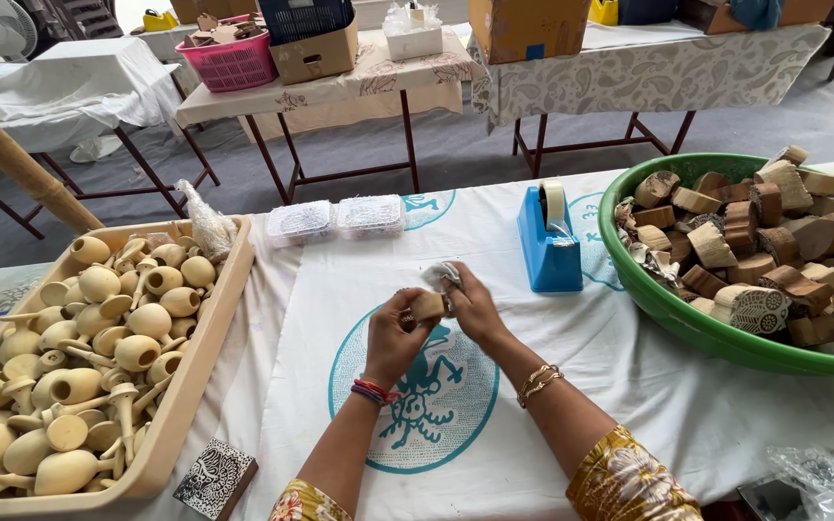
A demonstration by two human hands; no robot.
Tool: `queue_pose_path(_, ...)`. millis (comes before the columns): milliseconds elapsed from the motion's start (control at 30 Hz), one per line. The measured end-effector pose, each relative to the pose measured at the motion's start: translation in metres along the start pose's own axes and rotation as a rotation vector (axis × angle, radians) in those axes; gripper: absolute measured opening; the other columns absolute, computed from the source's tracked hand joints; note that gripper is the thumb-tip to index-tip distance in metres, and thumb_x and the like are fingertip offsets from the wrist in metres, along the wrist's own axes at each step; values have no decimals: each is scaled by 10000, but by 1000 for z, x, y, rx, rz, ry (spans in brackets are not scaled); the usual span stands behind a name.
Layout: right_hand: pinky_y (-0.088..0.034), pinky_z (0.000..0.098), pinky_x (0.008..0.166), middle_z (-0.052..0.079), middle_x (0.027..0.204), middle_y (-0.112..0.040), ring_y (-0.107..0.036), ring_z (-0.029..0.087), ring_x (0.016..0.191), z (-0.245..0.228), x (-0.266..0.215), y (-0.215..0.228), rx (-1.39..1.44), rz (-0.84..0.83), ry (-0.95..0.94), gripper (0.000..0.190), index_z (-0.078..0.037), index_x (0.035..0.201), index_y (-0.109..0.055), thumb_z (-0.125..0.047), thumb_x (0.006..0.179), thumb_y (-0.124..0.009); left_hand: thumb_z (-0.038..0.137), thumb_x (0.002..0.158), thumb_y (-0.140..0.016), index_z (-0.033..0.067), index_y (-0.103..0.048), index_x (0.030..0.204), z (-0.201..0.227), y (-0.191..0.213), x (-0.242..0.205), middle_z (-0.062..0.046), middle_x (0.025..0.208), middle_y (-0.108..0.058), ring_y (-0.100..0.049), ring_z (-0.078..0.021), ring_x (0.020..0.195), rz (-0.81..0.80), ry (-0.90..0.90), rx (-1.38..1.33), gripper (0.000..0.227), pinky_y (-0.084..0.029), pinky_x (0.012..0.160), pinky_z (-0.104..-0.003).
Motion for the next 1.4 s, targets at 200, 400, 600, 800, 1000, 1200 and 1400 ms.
queue_pose_path(200, -543, 464, 833, 128, 1089, -676, -683, 328, 980, -38, -6, 43, -768, 189, 93, 336, -210, 1320, -599, -183, 985, -575, 83, 753, -843, 157, -723, 1090, 33, -9, -8, -30, 1203, -694, -638, -265, 1152, 167, -345, 690, 365, -516, 1007, -379)
queue_pose_path(400, -551, 454, 871, 97, 1131, -676, -684, 307, 1028, -43, -8, 49, -849, 139, -8, 347, -231, 1329, -590, -225, 983, -595, 464, 766, -855, 147, -745, 1158, 36, -29, -8, -60, 1255, -646, -534, -270, 1227, -128, -245, 819, 516, -388, 1070, -455)
queue_pose_path(600, -539, 387, 1040, 72, 1514, -443, -603, 278, 1262, -21, 2, 52, -863, -58, -75, 487, -210, 1278, -627, -107, 810, -714, 611, 625, -916, 158, -514, 1454, -25, 2, 5, -175, 1503, -459, -398, -350, 1412, -66, 24, 652, 1026, -358, 1149, -477)
queue_pose_path(800, -374, 387, 1166, 15, 1568, -394, -452, 274, 1387, -48, -22, 12, -602, -485, -6, 1048, -293, 1488, -497, 100, 564, -796, 455, 535, -972, 219, -360, 1543, -59, 12, 9, -111, 1525, -478, -434, -313, 1418, -249, 219, 474, 1203, -391, 1169, -437)
queue_pose_path(1000, -508, 370, 1061, 56, 1409, -635, -642, 258, 1275, -22, -11, 5, -594, -459, 15, 878, -246, 1385, -594, -55, 590, -916, 251, 620, -898, 272, -325, 1600, -64, 16, 5, -99, 1487, -522, -614, -277, 1301, -262, 329, 326, 1135, -507, 1125, -363)
queue_pose_path(1200, -551, 370, 1058, 55, 1325, -677, -670, 239, 1203, -29, -16, 3, -544, -436, -34, 910, -263, 1392, -573, -78, 570, -919, 219, 641, -980, 232, -380, 1540, -71, 14, 9, -119, 1465, -513, -561, -282, 1307, -251, 241, 407, 1081, -474, 1095, -373)
queue_pose_path(1400, -607, 361, 1020, 44, 1275, -712, -716, 225, 1156, -22, -11, 11, -582, -295, -115, 807, -262, 1315, -641, -131, 578, -942, 206, 657, -907, 147, -486, 1486, -54, 16, 6, -93, 1435, -583, -680, -251, 1188, -210, 257, 291, 932, -594, 996, -330)
Point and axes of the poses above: each hand's wrist, its own x-axis towards the middle knuckle, its own y-axis out of the back of the hand, z = x × y, the point moved 9 cm from there along x, towards the middle knuckle
